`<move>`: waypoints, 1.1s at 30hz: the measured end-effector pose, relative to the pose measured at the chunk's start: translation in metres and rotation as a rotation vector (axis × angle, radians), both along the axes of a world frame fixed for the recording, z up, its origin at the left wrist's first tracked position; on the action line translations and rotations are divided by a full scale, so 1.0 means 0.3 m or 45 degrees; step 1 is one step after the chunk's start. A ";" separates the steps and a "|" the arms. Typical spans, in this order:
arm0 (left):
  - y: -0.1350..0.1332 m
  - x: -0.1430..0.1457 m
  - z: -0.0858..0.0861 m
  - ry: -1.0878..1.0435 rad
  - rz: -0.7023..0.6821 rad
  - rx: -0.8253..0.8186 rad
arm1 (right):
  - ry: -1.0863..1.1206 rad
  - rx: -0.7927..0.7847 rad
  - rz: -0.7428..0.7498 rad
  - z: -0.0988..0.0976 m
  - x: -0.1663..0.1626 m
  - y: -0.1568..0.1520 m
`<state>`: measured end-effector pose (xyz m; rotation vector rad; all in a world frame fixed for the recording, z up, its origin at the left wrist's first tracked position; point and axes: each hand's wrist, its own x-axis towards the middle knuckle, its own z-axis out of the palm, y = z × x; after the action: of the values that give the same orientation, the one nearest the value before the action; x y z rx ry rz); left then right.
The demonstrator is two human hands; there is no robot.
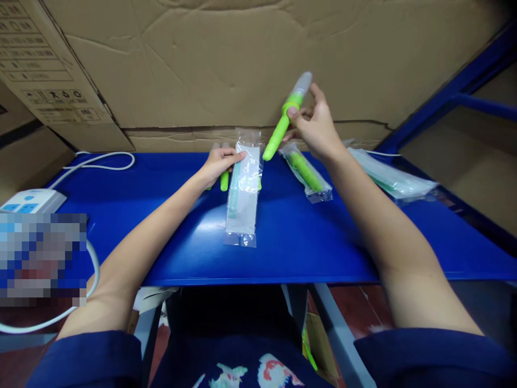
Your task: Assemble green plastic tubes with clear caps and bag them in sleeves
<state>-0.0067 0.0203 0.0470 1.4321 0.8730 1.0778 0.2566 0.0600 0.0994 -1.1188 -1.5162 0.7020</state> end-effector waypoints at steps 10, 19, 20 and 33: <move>-0.018 -0.002 0.002 0.100 -0.156 -0.030 | 0.228 -0.090 0.022 0.029 -0.075 -0.058; -0.024 0.003 0.008 0.097 -0.217 -0.088 | 0.319 -0.149 0.020 0.039 -0.118 -0.111; -0.028 0.002 0.011 0.102 -0.244 -0.079 | 0.311 -0.143 0.004 0.038 -0.117 -0.110; -0.081 0.006 0.042 0.236 -0.274 -0.014 | 0.027 -0.021 0.074 0.010 -0.093 -0.127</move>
<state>-0.0051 -0.0039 0.0595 1.5957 0.8313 0.7872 0.2289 0.0218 0.1022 -1.0801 -1.5325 0.7649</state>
